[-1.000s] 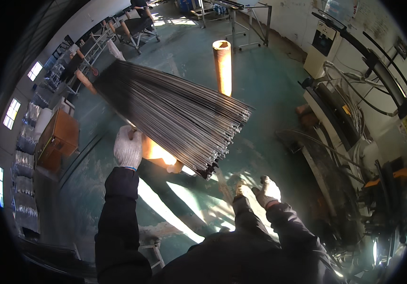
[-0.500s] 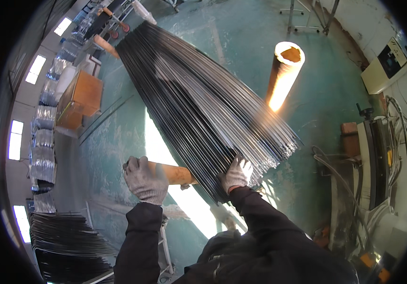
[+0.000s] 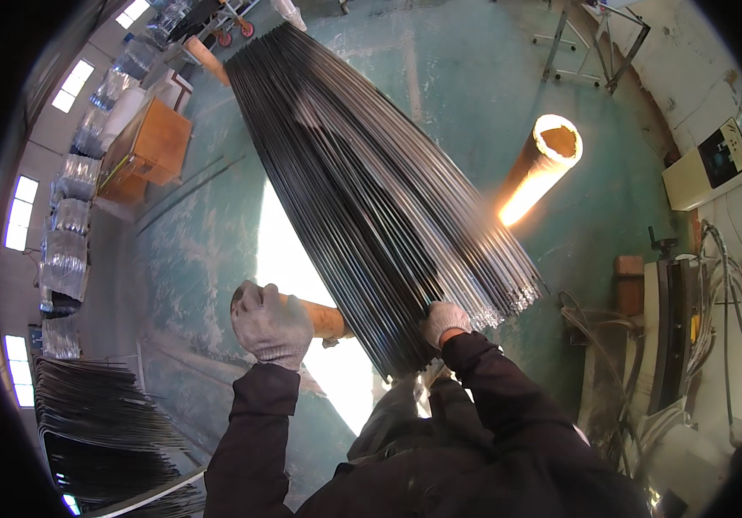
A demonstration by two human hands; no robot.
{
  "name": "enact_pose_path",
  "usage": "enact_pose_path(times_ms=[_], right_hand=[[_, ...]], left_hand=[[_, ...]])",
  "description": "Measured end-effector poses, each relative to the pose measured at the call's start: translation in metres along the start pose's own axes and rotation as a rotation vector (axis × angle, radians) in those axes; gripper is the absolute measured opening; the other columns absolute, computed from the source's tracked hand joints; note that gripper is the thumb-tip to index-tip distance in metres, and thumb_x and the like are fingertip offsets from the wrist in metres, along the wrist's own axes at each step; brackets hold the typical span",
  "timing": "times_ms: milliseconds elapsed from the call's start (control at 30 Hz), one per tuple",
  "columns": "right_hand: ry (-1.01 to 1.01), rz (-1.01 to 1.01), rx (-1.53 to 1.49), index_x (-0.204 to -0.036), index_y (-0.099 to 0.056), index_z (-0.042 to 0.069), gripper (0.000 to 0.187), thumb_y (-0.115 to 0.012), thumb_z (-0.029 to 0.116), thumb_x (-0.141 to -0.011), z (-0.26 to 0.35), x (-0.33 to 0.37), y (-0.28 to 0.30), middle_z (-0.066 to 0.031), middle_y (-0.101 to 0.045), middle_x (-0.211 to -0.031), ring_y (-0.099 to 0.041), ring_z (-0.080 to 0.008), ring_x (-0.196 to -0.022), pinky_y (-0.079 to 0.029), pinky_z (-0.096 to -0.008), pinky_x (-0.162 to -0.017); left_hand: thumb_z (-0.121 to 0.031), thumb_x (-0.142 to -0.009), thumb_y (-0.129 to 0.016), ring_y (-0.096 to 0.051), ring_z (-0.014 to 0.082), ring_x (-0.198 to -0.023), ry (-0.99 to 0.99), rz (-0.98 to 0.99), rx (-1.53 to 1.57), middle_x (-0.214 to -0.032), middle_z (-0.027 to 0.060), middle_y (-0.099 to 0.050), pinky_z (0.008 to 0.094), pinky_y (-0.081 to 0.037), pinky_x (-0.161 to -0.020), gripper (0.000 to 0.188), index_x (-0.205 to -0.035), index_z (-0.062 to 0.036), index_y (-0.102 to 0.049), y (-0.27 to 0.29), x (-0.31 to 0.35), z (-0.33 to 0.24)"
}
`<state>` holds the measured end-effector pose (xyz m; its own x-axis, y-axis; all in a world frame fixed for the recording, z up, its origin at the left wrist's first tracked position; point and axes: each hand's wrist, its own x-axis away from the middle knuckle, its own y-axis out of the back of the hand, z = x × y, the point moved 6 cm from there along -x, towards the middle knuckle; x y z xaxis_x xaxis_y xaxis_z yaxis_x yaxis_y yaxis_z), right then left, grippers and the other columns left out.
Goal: The person repeatedly picks up bundles of long metal rods from a floor stack and feeds them into a yellow industrial bending machine. The rods are guided through rollers and emerge bent, then are placed back onto a growing stack. This cycle repeats throughout the clip.
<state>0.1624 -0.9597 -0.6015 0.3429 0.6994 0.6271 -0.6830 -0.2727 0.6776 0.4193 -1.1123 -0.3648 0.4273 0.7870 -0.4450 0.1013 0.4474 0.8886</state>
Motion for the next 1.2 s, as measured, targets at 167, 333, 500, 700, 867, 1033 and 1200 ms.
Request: enact_pose_path(times_ms=[167, 333, 500, 700, 867, 1033, 1200], right_hand=[[0.077, 0.042, -0.044, -0.115, -0.082, 0.003, 0.053, -0.085, 0.050, -0.091, -0.016, -0.019, -0.016, -0.0260, -0.079, -0.119, -0.076, -0.0440, -0.114, -0.060, -0.0511, -0.101], [0.309, -0.027, -0.263, -0.119, -0.077, -0.007, 0.067, -0.087, 0.053, -0.091, -0.030, -0.017, -0.024, -0.0277, -0.078, -0.105, -0.076, -0.0414, -0.102, -0.058, -0.0497, -0.093], [0.041, 0.194, -0.922, -0.118, -0.074, -0.008, 0.068, -0.076, 0.059, -0.101, -0.024, 0.020, -0.020, -0.0127, -0.071, -0.082, -0.069, -0.0264, -0.074, -0.053, -0.0423, -0.067], [-0.071, -0.120, -0.164, -0.115, -0.075, -0.011, 0.081, -0.073, 0.068, -0.099, -0.059, 0.130, 0.013, -0.0350, -0.077, -0.105, -0.077, -0.0480, -0.105, -0.058, -0.0537, -0.089], [-0.437, -0.038, -0.339, -0.117, -0.073, -0.012, 0.075, -0.079, 0.060, -0.096, -0.169, 0.319, -0.049, -0.0322, -0.078, -0.110, -0.077, -0.0370, -0.106, -0.057, -0.0480, -0.093], [-0.800, -0.236, -0.382, -0.111, -0.070, -0.001, 0.055, -0.079, 0.052, -0.098, -0.254, 0.491, -0.124, -0.0189, -0.073, -0.099, -0.072, -0.0307, -0.094, -0.057, -0.0474, -0.091], [-1.134, -0.459, -0.616, -0.115, -0.070, 0.005, 0.043, -0.074, 0.045, -0.102, -0.294, 0.555, -0.208, -0.0127, -0.070, -0.102, -0.069, -0.0265, -0.092, -0.056, -0.0442, -0.090]], left_hand=[[-0.021, -0.082, -0.073, -0.065, 0.0430, -0.092, -0.040, -0.069, 0.090, -0.104, 0.0235, -0.061, 0.0565, -0.052, -0.093, 0.027, -0.091, 0.0042, -0.069, 0.011, 0.000, -0.001], [-0.020, -0.081, -0.076, -0.065, 0.0414, -0.099, -0.020, -0.009, 0.172, -0.105, 0.0221, -0.061, 0.0564, -0.050, -0.100, 0.024, -0.092, 0.0005, -0.071, 0.042, -0.004, -0.006], [-0.018, -0.081, -0.075, -0.066, 0.0426, -0.110, -0.055, -0.148, 0.245, -0.115, 0.0234, -0.064, 0.0582, -0.047, -0.113, 0.024, -0.098, -0.0007, -0.073, 0.059, -0.001, -0.010], [-0.023, -0.092, -0.071, -0.045, 0.0575, -0.142, -0.186, -0.215, 0.444, -0.127, 0.0152, -0.065, 0.0767, -0.028, -0.118, 0.019, -0.105, -0.0103, -0.068, 0.074, 0.068, -0.046], [-0.017, -0.088, -0.075, -0.065, 0.0407, -0.129, -0.306, 0.093, 0.903, -0.121, 0.0184, -0.069, 0.0650, -0.045, -0.120, 0.033, -0.119, -0.0088, -0.067, 0.015, 0.121, -0.097], [-0.021, -0.112, -0.063, -0.072, 0.0294, -0.114, 1.187, 1.259, 2.073, -0.114, 0.0119, -0.073, 0.0463, -0.060, -0.104, 0.019, -0.126, -0.0072, -0.066, -0.114, 0.159, -0.146], [-0.024, -0.109, -0.068, -0.066, 0.0347, -0.100, 1.042, 1.519, 2.641, -0.104, 0.0159, -0.066, 0.0555, -0.057, -0.099, 0.023, -0.110, -0.0022, -0.062, -0.087, 0.122, -0.190]])
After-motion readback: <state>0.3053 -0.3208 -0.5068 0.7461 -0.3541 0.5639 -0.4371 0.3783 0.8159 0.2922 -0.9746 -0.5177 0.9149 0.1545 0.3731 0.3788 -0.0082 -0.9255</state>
